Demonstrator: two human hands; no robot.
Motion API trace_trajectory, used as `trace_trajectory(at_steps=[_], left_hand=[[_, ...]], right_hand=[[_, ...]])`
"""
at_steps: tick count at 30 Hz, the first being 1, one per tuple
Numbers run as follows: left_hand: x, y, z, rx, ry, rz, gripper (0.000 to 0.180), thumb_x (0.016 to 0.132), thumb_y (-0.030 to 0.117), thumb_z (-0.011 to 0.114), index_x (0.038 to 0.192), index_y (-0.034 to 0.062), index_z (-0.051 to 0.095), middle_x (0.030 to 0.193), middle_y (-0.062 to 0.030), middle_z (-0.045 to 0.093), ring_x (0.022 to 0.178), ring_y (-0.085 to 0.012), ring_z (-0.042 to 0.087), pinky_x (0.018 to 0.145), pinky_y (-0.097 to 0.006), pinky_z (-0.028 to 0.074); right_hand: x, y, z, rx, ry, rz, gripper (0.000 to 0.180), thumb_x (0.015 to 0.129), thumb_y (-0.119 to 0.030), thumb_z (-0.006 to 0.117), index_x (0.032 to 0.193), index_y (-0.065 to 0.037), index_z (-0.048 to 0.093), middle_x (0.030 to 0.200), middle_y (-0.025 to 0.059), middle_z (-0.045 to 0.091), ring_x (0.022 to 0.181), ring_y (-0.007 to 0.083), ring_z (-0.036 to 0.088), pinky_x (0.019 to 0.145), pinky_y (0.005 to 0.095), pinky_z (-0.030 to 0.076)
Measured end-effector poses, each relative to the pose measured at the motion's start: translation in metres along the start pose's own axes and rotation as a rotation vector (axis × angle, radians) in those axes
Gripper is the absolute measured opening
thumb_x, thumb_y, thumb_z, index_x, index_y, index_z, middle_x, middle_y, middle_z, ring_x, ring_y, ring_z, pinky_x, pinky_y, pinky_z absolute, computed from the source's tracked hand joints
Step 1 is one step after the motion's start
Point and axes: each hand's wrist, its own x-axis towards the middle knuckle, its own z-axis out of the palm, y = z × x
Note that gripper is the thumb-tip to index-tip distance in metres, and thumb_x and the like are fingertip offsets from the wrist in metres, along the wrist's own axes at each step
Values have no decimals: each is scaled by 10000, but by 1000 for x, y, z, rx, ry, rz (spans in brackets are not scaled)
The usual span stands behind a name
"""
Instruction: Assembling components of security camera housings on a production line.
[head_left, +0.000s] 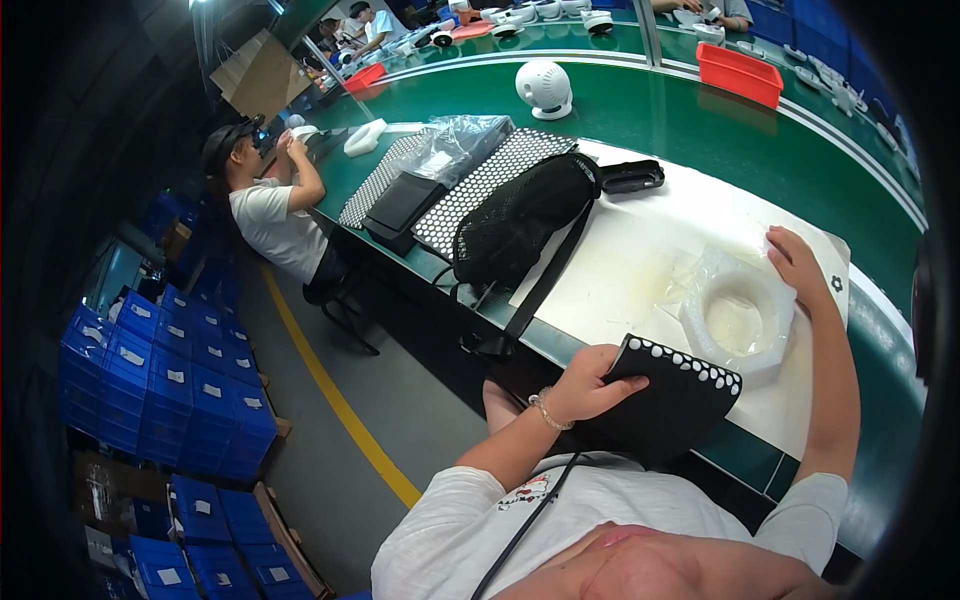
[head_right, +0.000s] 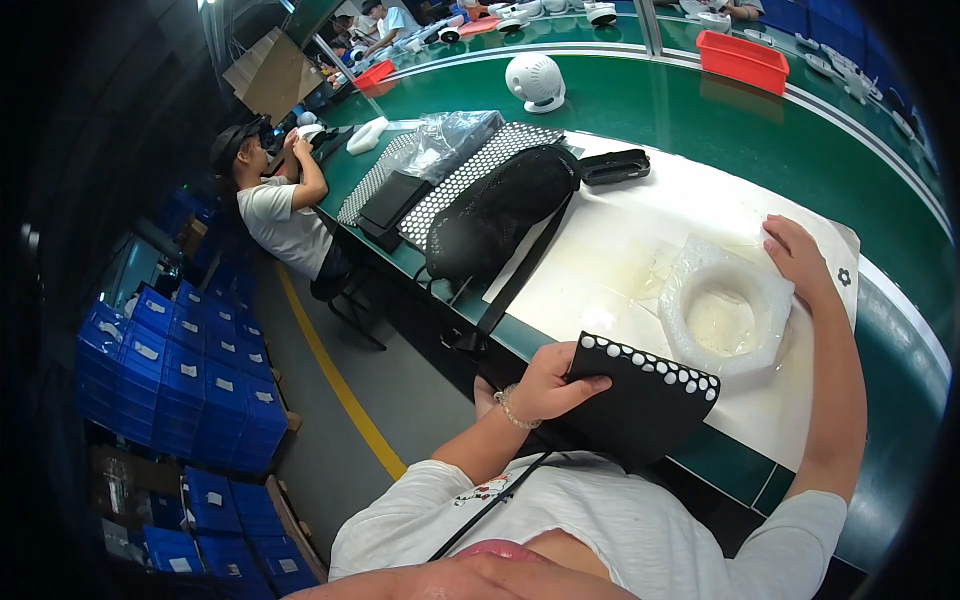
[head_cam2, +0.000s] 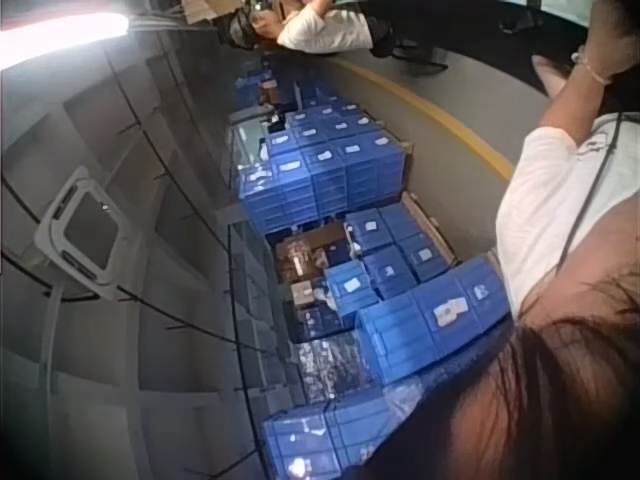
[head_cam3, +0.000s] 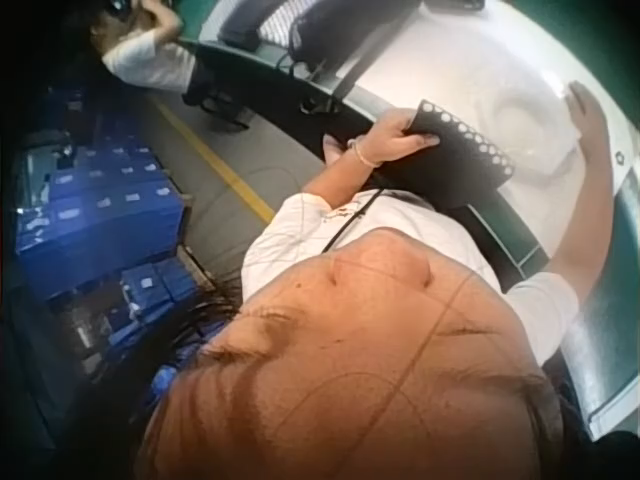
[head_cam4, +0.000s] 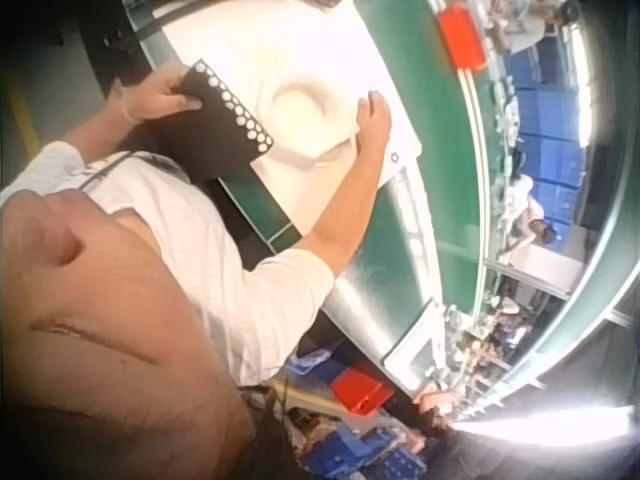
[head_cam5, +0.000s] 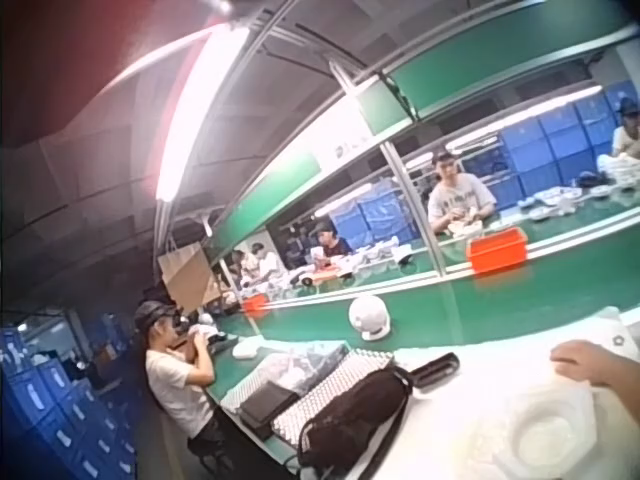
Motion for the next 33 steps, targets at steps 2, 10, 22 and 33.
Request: trace_trajectory(at_steps=[2,10,22,33], left_hand=[[0,0,0,-12,-1,-1,142,731,77,624,848,1,601,737,-124,611,638,-229,588,598,-284,447],[0,0,-1,11,-9,7,140,728,67,618,848,-2,599,740,-128,610,644,-229,586,603,-287,446],[0,-1,-1,4,-8,8,151,727,73,626,856,-1,601,744,-128,613,649,-230,592,607,-284,450],[-1,-3,-1,20,-8,-7,162,723,90,632,858,4,603,751,-134,613,660,-247,593,612,-294,449]], right_hand=[[0,0,0,-10,1,-2,276,810,-138,536,1053,-9,557,1193,128,499,1123,262,446,955,315,335],[0,-2,0,10,-2,1,273,809,-127,536,1051,-2,556,1191,132,500,1118,258,452,948,313,345],[1,3,2,-3,4,-22,270,812,-140,536,1047,-8,558,1183,134,503,1122,266,445,958,320,331],[0,3,1,17,13,-19,272,808,-144,544,1044,-11,559,1178,131,507,1114,262,453,951,317,340]])
